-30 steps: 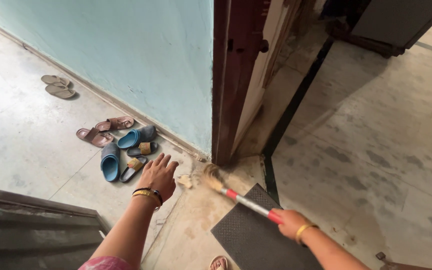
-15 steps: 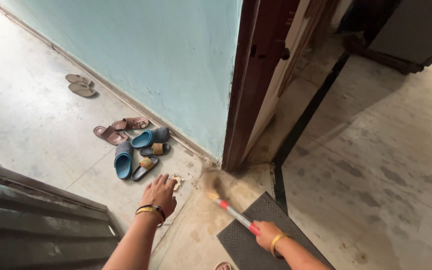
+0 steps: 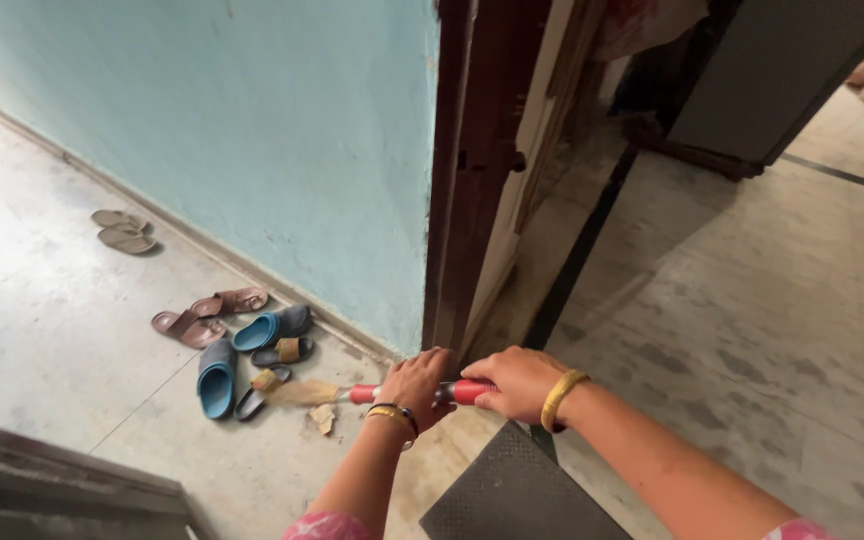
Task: The person is sweeping the floor using a broom and a handheld cardboard fan to collect dust.
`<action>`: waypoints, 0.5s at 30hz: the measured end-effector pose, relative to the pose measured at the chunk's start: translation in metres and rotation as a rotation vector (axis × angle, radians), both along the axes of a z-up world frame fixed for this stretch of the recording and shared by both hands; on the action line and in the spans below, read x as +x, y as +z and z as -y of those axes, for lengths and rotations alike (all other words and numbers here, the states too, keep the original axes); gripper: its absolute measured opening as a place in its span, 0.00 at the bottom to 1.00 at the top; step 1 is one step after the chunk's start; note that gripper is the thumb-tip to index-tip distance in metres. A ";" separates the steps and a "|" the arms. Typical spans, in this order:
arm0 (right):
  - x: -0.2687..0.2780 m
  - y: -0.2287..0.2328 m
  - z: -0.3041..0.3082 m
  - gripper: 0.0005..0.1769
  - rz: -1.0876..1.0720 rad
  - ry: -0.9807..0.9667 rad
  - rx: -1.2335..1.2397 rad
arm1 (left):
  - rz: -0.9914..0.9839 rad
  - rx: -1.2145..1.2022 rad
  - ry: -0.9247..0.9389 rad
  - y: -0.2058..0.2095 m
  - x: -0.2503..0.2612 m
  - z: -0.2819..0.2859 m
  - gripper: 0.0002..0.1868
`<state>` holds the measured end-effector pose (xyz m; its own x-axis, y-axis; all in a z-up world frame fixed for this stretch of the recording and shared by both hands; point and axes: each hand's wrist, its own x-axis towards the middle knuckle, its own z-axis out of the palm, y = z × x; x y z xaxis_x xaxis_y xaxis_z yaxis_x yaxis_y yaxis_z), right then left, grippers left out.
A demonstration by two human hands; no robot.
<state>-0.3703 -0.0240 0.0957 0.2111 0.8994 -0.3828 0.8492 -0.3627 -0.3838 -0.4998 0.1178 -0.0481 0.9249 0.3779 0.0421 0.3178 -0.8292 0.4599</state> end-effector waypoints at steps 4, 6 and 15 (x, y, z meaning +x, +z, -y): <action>0.002 -0.004 -0.012 0.15 0.344 0.093 -0.165 | -0.252 -0.011 -0.025 -0.045 0.047 -0.009 0.19; -0.001 -0.045 -0.024 0.13 0.609 0.115 -0.105 | -0.163 0.027 -0.058 -0.053 0.063 -0.010 0.18; 0.055 -0.089 0.029 0.11 0.696 0.119 -0.102 | -0.261 -0.016 -0.138 0.018 0.074 -0.013 0.36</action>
<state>-0.3152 -0.0529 0.0064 0.3395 0.8985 -0.2784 0.9210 -0.2574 0.2923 -0.4260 0.1310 -0.0305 0.9463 0.2464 -0.2092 0.3118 -0.8663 0.3903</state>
